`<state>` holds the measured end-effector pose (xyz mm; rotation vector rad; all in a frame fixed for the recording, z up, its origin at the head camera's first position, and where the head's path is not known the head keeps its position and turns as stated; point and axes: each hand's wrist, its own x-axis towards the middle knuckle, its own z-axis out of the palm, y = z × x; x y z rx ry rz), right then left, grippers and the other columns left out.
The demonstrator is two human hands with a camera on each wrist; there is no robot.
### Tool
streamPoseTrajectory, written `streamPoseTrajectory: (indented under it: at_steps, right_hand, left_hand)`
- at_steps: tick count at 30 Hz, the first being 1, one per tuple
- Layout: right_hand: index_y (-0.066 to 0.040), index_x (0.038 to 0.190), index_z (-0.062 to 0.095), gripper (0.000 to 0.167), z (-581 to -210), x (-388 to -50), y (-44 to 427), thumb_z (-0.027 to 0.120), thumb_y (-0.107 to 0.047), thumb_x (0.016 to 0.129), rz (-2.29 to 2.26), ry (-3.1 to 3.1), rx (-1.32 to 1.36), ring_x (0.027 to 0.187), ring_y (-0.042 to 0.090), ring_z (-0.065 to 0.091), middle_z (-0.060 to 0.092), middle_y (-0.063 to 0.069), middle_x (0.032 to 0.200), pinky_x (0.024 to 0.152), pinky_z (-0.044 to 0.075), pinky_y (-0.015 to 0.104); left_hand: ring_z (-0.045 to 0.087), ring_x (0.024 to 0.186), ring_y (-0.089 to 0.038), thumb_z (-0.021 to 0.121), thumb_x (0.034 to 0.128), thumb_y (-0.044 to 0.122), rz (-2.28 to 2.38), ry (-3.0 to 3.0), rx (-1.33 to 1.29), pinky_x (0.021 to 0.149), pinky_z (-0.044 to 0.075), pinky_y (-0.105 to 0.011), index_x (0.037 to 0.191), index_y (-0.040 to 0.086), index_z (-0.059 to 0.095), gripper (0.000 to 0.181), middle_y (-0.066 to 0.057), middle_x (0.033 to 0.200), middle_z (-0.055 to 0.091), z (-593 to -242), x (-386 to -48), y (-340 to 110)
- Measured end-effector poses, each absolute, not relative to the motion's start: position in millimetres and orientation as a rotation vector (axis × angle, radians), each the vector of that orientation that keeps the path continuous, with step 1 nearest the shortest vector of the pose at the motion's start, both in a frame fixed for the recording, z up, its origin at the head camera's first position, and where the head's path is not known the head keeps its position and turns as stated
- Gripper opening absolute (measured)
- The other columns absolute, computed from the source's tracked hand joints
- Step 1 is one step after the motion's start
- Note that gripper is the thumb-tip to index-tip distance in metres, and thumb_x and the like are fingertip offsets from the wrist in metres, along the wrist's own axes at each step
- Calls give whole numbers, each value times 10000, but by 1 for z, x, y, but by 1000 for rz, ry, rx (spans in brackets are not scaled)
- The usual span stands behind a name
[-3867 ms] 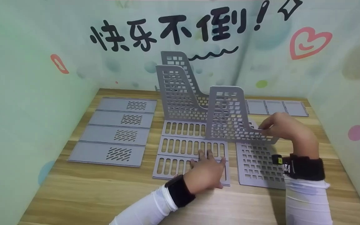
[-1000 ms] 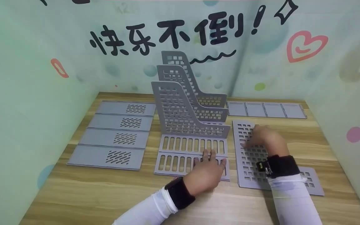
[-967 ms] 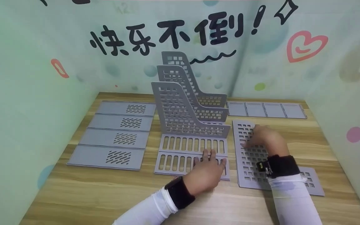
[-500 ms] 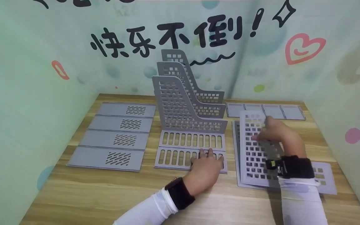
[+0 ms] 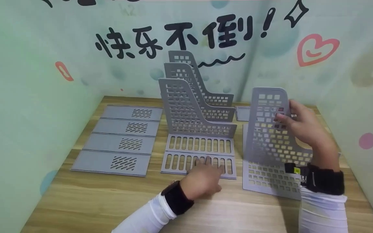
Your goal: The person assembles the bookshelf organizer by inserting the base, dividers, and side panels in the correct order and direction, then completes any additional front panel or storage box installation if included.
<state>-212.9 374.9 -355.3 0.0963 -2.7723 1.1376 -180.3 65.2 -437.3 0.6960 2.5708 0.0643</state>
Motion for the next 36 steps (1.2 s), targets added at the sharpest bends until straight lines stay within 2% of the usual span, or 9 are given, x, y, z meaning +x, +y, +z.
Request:
streamPoseTrajectory:
  at_steps: [3, 7, 10, 16, 20, 26, 32, 36]
  right_hand:
    - [-73, 1452, 550, 402, -354, -209, 372, 601, -239, 1088, 1090, -2697, 167, 1163, 265, 729, 710, 186, 1285, 858, 509, 59]
    - [-87, 1398, 601, 346, -356, -211, 369, 637, -191, 1070, 1056, -2642, 247, 1022, -41, 684, 743, 157, 1225, 869, 472, 7]
    - [-54, 1364, 606, 314, -359, -214, 367, 635, -157, 1069, 1073, -2636, 308, 977, -122, 641, 739, 163, 1178, 861, 471, -1]
    - [-17, 1342, 610, 287, -364, -218, 367, 622, -91, 1065, 1172, -2630, 424, 967, -13, 702, 722, 125, 1126, 862, 538, 66]
    - [-11, 1341, 605, 287, -365, -219, 368, 619, -89, 1066, 1189, -2651, 434, 979, -10, 697, 726, 139, 1141, 867, 537, 69]
    - [-32, 1358, 642, 311, -362, -215, 372, 638, -142, 1067, 1227, -2761, 371, 986, 0, 707, 748, 179, 1222, 865, 540, 87]
    - [-30, 1296, 702, 267, -359, -211, 373, 631, -161, 1075, 1260, -2832, 356, 965, 42, 719, 770, 166, 1186, 855, 567, 150]
    - [-5, 1205, 728, 194, -364, -215, 355, 636, -90, 1057, 1267, -2755, 470, 931, 45, 722, 783, 185, 1105, 837, 582, 170]
  left_hand:
    - [251, 1599, -536, 717, 975, 463, 66, 2558, 707, 1161, 379, -785, 1663, 398, 339, 787, -217, 1762, 225, -441, -178, 60]
    - [213, 1611, -536, 700, 972, 523, 55, 2564, 708, 1182, 346, -792, 1663, 448, 303, 800, -201, 1778, 183, -446, -176, 56]
    - [183, 1619, -535, 678, 978, 556, 53, 2555, 719, 1203, 310, -793, 1668, 445, 290, 799, -207, 1782, 154, -447, -176, 56]
    - [85, 1630, -543, 671, 971, 595, 67, 2486, 722, 1243, 201, -797, 1701, 391, 206, 889, -204, 1790, 76, -444, -178, 55]
    - [38, 1638, -532, 688, 953, 614, 61, 2451, 731, 1245, 168, -806, 1714, 354, 170, 956, -194, 1794, 46, -442, -179, 53]
    - [23, 1642, -528, 684, 968, 588, 59, 2441, 730, 1242, 181, -808, 1712, 309, 217, 922, -168, 1804, 29, -442, -178, 53]
    - [85, 1630, -550, 662, 988, 582, 24, 2461, 753, 1231, 225, -805, 1706, 293, 253, 876, -192, 1795, 93, -442, -179, 56]
    - [130, 1614, -572, 647, 1005, 563, 10, 2473, 775, 1213, 273, -802, 1700, 271, 284, 837, -220, 1784, 131, -443, -179, 57]
